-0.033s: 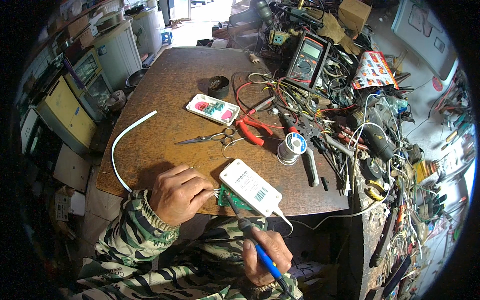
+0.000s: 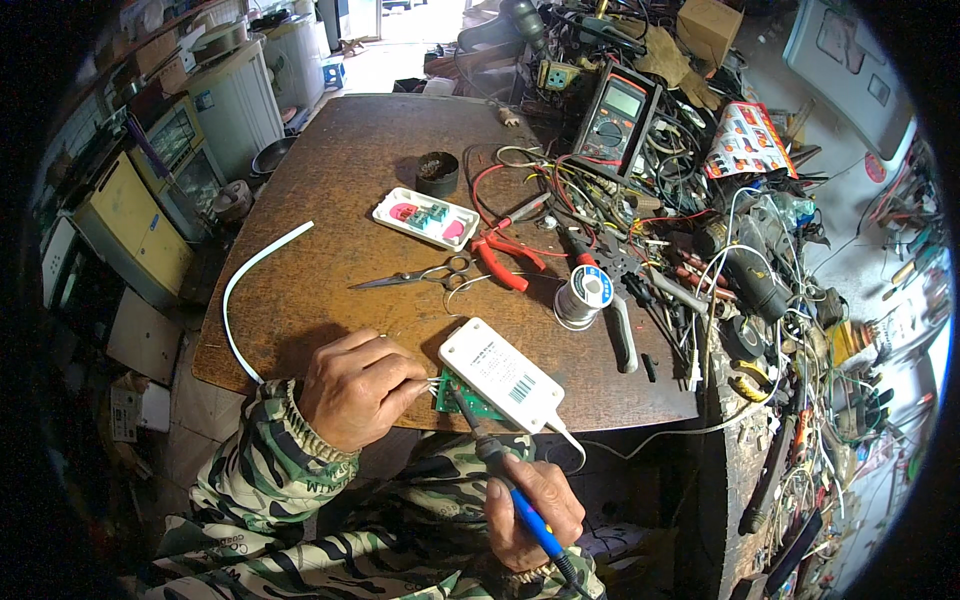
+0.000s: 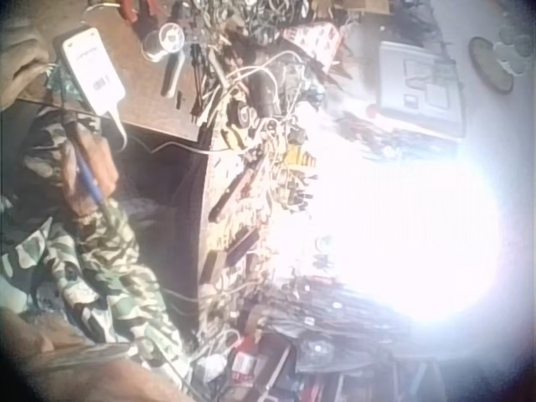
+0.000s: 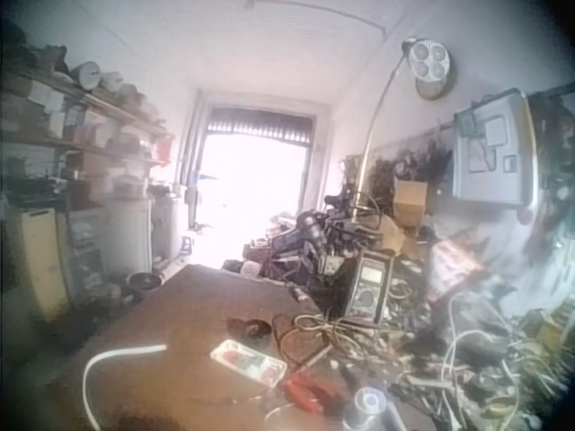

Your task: The person repairs a small white electronic device by soldering wires to its circuit board. They use a soldering iron and solder wire, then connect a ribbon cable to the board and reassemble the device casing.

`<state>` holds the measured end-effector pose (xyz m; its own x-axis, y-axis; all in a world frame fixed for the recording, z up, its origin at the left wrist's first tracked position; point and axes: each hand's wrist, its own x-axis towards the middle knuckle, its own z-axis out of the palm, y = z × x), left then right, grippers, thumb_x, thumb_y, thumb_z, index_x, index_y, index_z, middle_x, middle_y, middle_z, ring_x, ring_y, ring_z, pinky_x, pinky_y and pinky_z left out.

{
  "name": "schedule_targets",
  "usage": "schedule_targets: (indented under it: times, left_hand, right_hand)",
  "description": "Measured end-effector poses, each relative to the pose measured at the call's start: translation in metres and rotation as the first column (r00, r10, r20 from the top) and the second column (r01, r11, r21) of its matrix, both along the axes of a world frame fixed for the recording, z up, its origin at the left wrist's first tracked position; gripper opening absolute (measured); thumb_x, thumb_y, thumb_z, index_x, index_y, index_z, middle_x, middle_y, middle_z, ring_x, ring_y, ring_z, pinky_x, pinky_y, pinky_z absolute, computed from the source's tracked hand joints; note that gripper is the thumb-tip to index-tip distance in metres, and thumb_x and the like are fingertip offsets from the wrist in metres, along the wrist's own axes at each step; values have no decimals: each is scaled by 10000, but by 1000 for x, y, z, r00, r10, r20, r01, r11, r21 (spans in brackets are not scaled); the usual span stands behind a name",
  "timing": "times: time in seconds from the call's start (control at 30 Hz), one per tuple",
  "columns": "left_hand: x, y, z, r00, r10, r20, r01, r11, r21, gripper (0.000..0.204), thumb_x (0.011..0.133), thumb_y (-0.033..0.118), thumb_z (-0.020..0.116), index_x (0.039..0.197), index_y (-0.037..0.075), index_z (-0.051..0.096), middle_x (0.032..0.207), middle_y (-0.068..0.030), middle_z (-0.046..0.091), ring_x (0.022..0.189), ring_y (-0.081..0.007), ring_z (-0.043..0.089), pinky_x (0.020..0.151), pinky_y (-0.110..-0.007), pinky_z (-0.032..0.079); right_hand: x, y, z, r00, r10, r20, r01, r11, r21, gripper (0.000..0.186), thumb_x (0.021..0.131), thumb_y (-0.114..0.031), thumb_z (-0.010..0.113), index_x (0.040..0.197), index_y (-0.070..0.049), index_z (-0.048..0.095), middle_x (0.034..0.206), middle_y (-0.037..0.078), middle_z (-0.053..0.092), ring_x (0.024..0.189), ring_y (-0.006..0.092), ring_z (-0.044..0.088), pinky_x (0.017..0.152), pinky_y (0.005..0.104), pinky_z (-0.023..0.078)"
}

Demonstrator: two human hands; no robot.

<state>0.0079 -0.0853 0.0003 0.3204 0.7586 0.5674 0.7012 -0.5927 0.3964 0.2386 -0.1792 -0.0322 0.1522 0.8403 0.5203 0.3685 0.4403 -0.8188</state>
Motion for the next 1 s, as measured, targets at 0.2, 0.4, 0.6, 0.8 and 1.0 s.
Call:
schedule_targets:
  times: [0.2,0.4,0.6,0.8,1.0]
  left_hand:
    - [0,0,-1,1000,-1,-10,1,1000,-2,183,781,86,887,892,66,743,899,-60,743,820,-258,704,696,-393,571]
    - [-1,0,-1,1000,3,-15,-3,1000,-6,176,791,92,885,891,64,743,900,-64,743,825,-261,706,700,-395,573]
    - [-1,0,-1,1000,0,-18,0,1000,-11,176,792,92,884,894,64,744,903,-64,742,829,-262,709,703,-397,575]
    - [-1,0,0,1000,-4,-16,4,1000,-11,182,784,90,886,893,64,742,899,-63,738,827,-261,709,704,-399,575]
    - [0,0,0,1000,1,-9,-1,1000,-13,185,780,89,885,891,65,739,897,-63,736,827,-265,708,706,-399,575]
  right_hand:
    - [1,0,-3,1000,0,2,0,1000,6,289,858,-33,802,1122,80,764,856,201,744,735,239,735,695,311,569]
    - [1,-1,-4,1000,0,-9,0,1000,-2,290,853,-28,800,1122,78,765,852,201,747,735,238,736,697,312,572]
    - [2,0,-4,1000,1,1,-1,1000,-4,283,852,-28,796,1114,75,768,863,205,751,737,241,741,693,314,576]
    - [2,-1,-3,1000,-2,7,2,1000,-11,285,851,-35,800,1113,72,769,872,203,753,743,246,745,694,315,579]
    - [1,-1,-4,1000,-10,-6,10,1000,4,288,848,-34,802,1113,74,769,866,206,753,740,244,739,698,316,578]
